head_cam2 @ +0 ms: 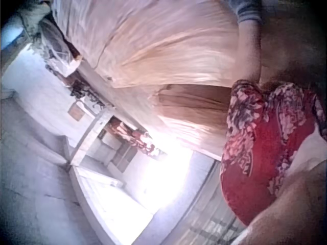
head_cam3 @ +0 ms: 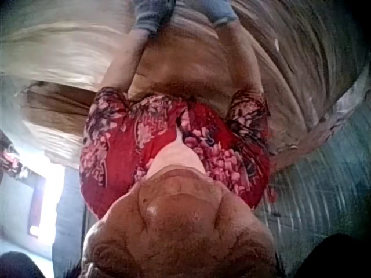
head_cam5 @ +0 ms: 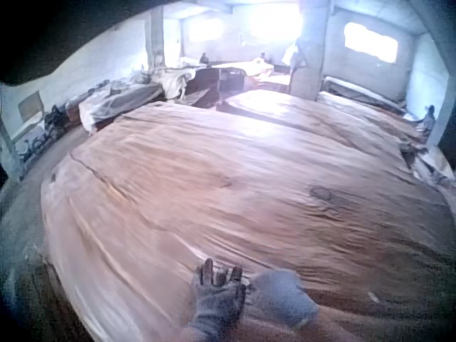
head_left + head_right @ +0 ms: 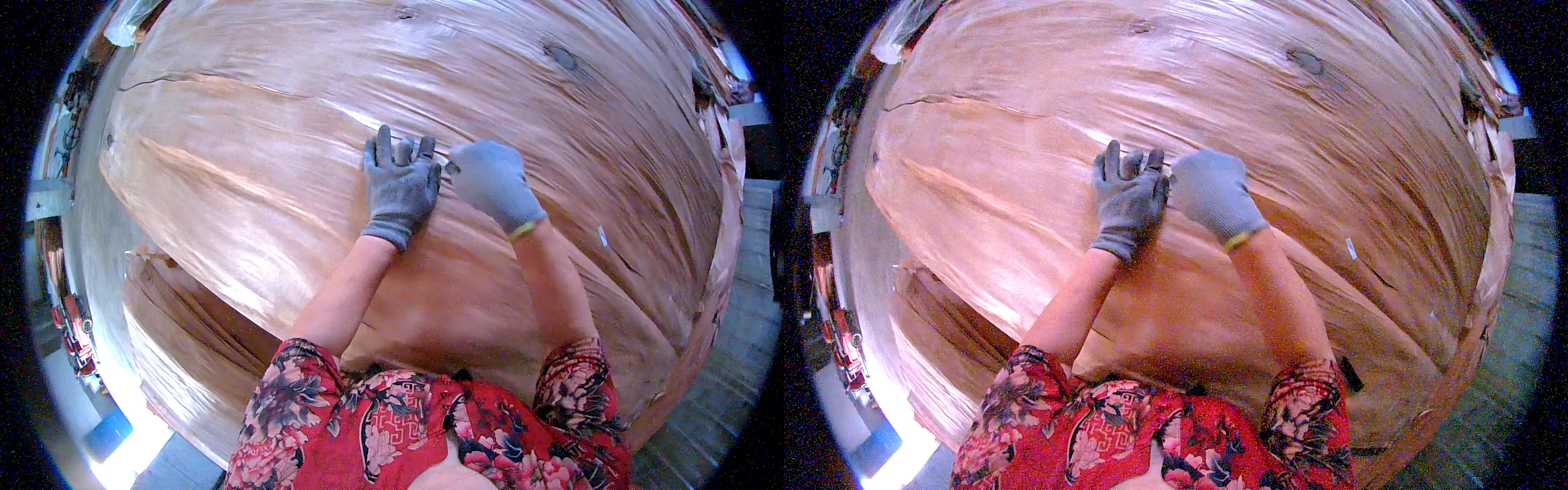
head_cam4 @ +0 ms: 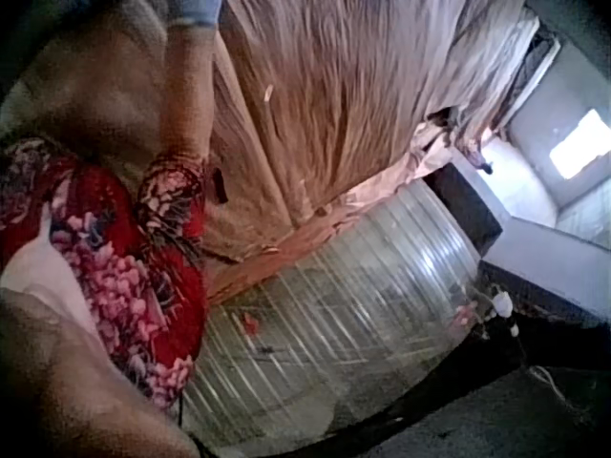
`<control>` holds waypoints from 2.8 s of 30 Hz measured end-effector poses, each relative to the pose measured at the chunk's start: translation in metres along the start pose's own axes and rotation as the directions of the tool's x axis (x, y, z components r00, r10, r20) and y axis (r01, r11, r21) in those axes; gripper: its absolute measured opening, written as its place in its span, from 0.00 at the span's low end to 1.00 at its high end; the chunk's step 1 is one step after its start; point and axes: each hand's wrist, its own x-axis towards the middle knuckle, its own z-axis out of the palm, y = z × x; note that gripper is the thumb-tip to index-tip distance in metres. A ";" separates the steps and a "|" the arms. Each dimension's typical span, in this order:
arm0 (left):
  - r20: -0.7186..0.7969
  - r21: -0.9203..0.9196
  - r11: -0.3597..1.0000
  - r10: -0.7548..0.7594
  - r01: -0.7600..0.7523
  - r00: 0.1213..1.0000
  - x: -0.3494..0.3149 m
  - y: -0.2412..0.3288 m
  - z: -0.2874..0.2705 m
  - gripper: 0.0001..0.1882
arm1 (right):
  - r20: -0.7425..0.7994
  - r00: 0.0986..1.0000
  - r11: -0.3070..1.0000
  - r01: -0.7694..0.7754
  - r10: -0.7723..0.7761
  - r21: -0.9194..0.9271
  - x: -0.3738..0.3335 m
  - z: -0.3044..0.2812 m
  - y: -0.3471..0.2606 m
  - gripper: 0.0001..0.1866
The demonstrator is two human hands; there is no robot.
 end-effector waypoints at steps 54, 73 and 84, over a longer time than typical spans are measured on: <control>0.112 0.046 0.998 -0.047 0.042 0.993 -0.040 -0.468 -0.043 0.48 | -0.216 0.869 0.610 -0.117 0.445 0.784 0.047 0.068 -0.111 0.15; 0.046 -0.022 0.998 -0.060 0.061 0.997 0.071 -0.605 -0.061 0.45 | -0.321 0.749 0.759 -0.353 0.580 0.548 0.194 0.035 -0.203 0.15; -0.102 -0.200 0.942 0.254 -0.270 0.962 0.225 -0.663 -0.037 0.46 | -0.258 0.635 0.473 -0.193 0.728 0.859 0.238 -0.026 -0.281 0.08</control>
